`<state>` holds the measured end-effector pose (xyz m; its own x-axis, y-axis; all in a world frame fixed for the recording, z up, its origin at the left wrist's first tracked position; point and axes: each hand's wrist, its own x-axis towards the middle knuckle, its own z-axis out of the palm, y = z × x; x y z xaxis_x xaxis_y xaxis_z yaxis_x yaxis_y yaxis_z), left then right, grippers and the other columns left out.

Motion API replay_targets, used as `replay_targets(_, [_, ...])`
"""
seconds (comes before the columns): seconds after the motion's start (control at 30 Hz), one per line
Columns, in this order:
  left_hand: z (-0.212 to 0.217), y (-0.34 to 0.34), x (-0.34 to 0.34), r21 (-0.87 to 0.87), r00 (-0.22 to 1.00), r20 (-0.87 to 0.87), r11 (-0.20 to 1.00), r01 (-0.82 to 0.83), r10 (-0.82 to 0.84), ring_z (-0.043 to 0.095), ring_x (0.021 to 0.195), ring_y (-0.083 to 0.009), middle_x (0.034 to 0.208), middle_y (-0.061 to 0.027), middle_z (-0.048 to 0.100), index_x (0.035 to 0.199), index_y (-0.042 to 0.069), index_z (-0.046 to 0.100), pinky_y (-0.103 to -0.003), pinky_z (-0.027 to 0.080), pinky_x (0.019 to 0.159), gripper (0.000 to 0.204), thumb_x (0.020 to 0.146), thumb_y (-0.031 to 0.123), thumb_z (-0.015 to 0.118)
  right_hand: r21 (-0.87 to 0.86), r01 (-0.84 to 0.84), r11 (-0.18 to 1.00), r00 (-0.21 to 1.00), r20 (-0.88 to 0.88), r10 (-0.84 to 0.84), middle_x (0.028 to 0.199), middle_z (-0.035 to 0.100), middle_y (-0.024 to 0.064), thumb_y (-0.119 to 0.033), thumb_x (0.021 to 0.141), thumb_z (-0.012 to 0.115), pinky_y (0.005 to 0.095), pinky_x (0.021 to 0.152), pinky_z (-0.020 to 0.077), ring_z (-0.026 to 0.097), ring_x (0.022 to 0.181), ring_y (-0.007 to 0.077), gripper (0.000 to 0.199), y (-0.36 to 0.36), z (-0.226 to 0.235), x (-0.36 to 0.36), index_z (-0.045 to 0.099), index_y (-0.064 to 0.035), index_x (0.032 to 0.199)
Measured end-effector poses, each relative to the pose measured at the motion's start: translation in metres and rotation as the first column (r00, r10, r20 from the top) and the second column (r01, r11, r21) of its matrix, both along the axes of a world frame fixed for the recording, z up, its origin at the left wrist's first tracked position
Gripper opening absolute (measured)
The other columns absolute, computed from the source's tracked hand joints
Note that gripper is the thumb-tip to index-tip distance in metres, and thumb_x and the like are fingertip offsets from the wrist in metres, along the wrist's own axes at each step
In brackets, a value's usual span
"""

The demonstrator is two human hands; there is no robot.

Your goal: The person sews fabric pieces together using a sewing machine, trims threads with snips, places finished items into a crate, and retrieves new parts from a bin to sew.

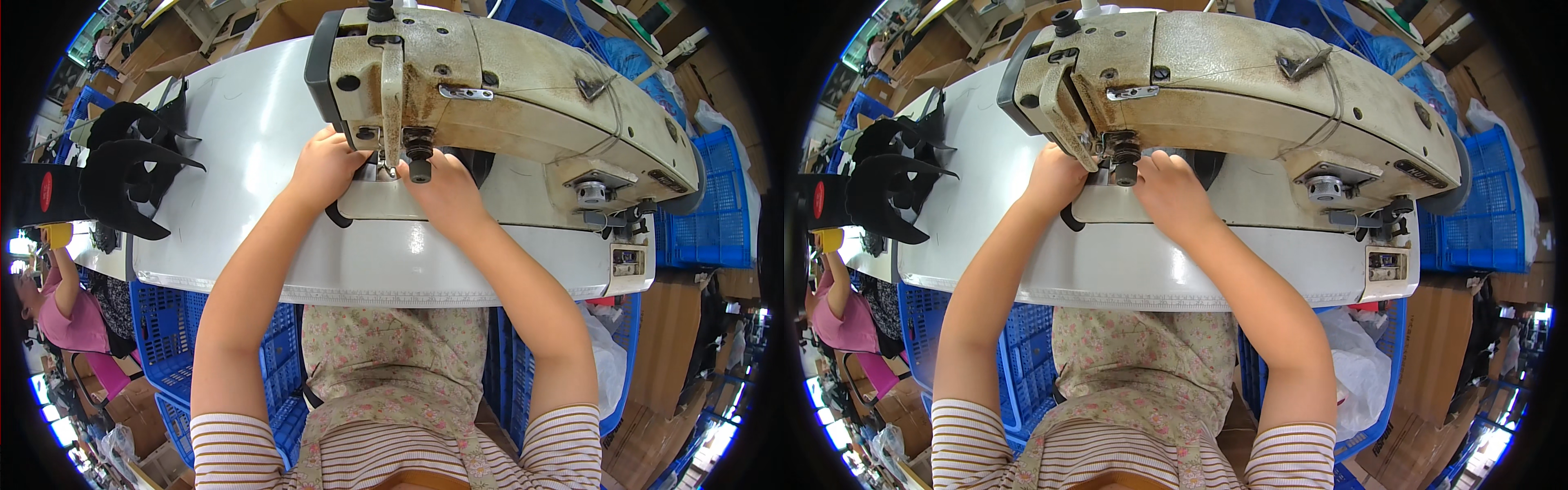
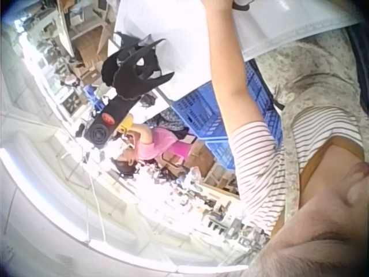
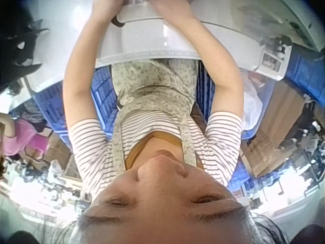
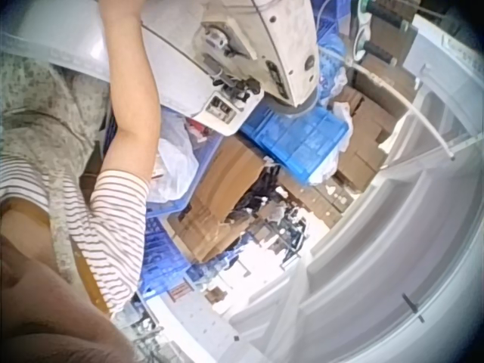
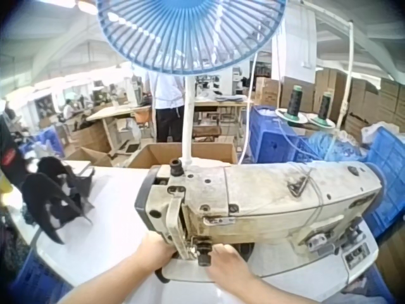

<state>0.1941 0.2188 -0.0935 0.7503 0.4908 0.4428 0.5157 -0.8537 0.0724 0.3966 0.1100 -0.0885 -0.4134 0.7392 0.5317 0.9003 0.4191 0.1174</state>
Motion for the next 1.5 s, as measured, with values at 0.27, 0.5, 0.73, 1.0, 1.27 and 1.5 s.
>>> replay_targets(0.27, [-0.001,-0.002,0.003,0.006,1.000,0.010,1.000,-0.029,0.029,0.061,0.096,-0.0177,0.093,0.0051,0.069,0.094,0.017,0.075,-0.030,0.049,0.085,0.026,0.073,0.011,0.062,-0.289,0.132,0.948,0.987,0.128,-0.098,0.100,0.052,0.0107,-0.014,0.088,0.059,0.0376,0.075,0.0501,0.056,0.091,0.0272,0.037,-0.002,0.002,0.001,0.055,-0.0204,0.124])
replay_targets(0.5, [-0.004,-0.003,0.003,0.009,0.999,0.029,1.000,-0.029,0.029,0.061,0.094,-0.0165,0.092,0.0053,0.068,0.088,0.016,0.075,-0.029,0.049,0.082,0.024,0.069,0.009,0.062,-0.253,0.084,0.964,0.995,0.067,-0.070,0.097,0.053,0.0105,-0.014,0.089,0.059,0.0379,0.075,0.0497,0.056,0.089,0.0272,0.032,0.000,-0.005,0.000,0.056,-0.0160,0.121])
replay_targets(0.73, [-0.005,-0.004,0.004,0.037,0.998,0.037,0.998,-0.044,0.043,0.061,0.093,-0.0163,0.090,0.0046,0.068,0.084,0.014,0.074,-0.029,0.049,0.081,0.021,0.067,0.008,0.063,-0.213,0.053,0.976,0.999,0.015,-0.051,0.091,0.056,0.0094,-0.011,0.087,0.059,0.0381,0.072,0.0492,0.057,0.088,0.0269,0.030,-0.002,0.000,0.002,0.056,-0.0112,0.117])
replay_targets(1.0, [-0.005,0.001,0.003,0.038,0.998,0.061,0.999,-0.013,0.010,0.062,0.091,-0.0158,0.092,0.0045,0.069,0.086,0.014,0.074,-0.029,0.048,0.082,0.022,0.067,0.008,0.062,-0.076,0.020,0.997,1.000,0.000,-0.020,0.081,0.050,0.0031,-0.012,0.079,0.060,0.0307,0.070,0.0434,0.050,0.083,0.0189,0.008,0.004,-0.002,-0.001,0.061,-0.0078,0.072])
replay_targets(1.27, [0.002,-0.005,0.011,0.038,0.997,0.076,0.999,-0.033,0.030,0.062,0.091,-0.0169,0.094,0.0027,0.069,0.086,0.014,0.074,-0.031,0.048,0.081,0.022,0.068,0.008,0.063,-0.184,0.049,0.982,0.999,-0.001,-0.050,0.083,0.056,0.0061,-0.007,0.081,0.059,0.0357,0.067,0.0472,0.056,0.082,0.0238,0.032,-0.001,0.001,0.001,0.061,-0.0090,0.113])
replay_targets(1.5, [0.001,-0.008,0.002,-0.101,0.989,0.125,0.993,-0.062,0.075,0.063,0.089,-0.0220,0.090,-0.0008,0.069,0.081,0.012,0.074,-0.034,0.048,0.077,0.015,0.070,0.006,0.065,0.236,0.033,0.971,0.946,-0.321,0.046,0.105,0.063,0.0074,-0.003,0.080,0.061,0.0358,0.071,0.0488,0.061,0.081,0.0221,0.019,-0.106,0.067,0.043,0.063,-0.0033,0.099])
